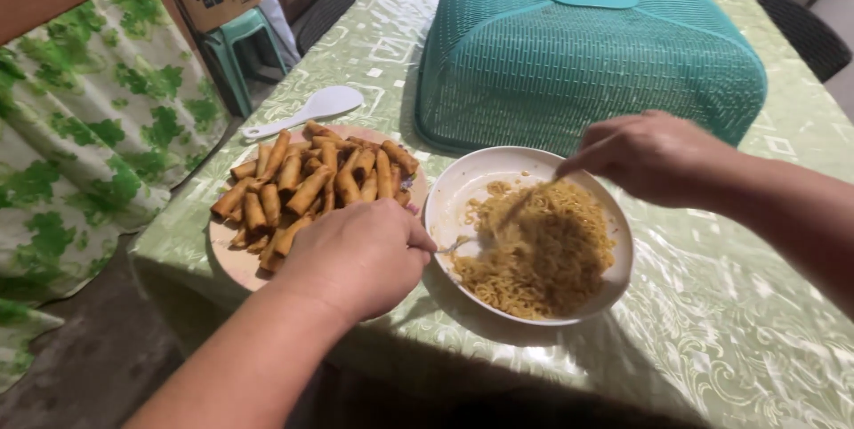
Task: Drying a bowl and arranging noodles and spring rolls on a plate at a dining table.
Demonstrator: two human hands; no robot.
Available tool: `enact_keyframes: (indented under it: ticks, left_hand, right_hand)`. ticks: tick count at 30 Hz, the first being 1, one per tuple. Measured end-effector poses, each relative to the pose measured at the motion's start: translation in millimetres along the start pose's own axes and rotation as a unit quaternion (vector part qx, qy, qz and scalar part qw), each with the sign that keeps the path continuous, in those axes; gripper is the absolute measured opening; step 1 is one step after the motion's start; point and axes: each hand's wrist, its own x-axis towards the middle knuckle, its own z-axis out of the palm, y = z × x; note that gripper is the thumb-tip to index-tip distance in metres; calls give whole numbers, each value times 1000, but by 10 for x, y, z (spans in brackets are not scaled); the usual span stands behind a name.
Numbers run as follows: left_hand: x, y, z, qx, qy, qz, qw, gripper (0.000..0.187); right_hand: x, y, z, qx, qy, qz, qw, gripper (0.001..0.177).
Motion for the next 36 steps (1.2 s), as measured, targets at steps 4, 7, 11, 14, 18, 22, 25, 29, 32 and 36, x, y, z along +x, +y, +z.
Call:
enact_keyframes:
  ticks: [4,7,11,14,18,22,25,29,32,36]
  left_hand:
    - [128,12,5,37,-41,46,997,24]
    - [225,41,-21,81,-87,63,991,27]
    - [394,86,31,142,-117,99,978,30]
    - [523,102,80,143,-115,113,976,29]
    - [679,174,111,135,-89,109,981,27]
    - [809,221,106,138,-75,112,981,27]
    - [930,198,195,129,-50,125,982,31]
    - [943,170,224,119,-35,127,984,31]
    - [867,146,135,121,-44,106,986,29]
    - [787,67,4,109,-24,105,988,27]
  right_hand:
    - [-348,68,48,-88,60,93,990,31]
    - [-556,33,264,-112,41,229,966,33]
    - [-772,-284,346,-93,-59,368,923,36]
    - [-875,-551,498,-20,-104,419,902,32]
    - [-913,-898,426,37,10,336,941,33]
    - [-914,-1212,106,16,55,318,946,30]
    - [-956,-1329,1,7,77,309,948,31]
    - [-1105,-1290,-6,-4,-15,342,939,38]
    - [-1247,-1222,30,19,-21,337,941,40]
    - [-1447,-1134,254,47,-44,245,967,36]
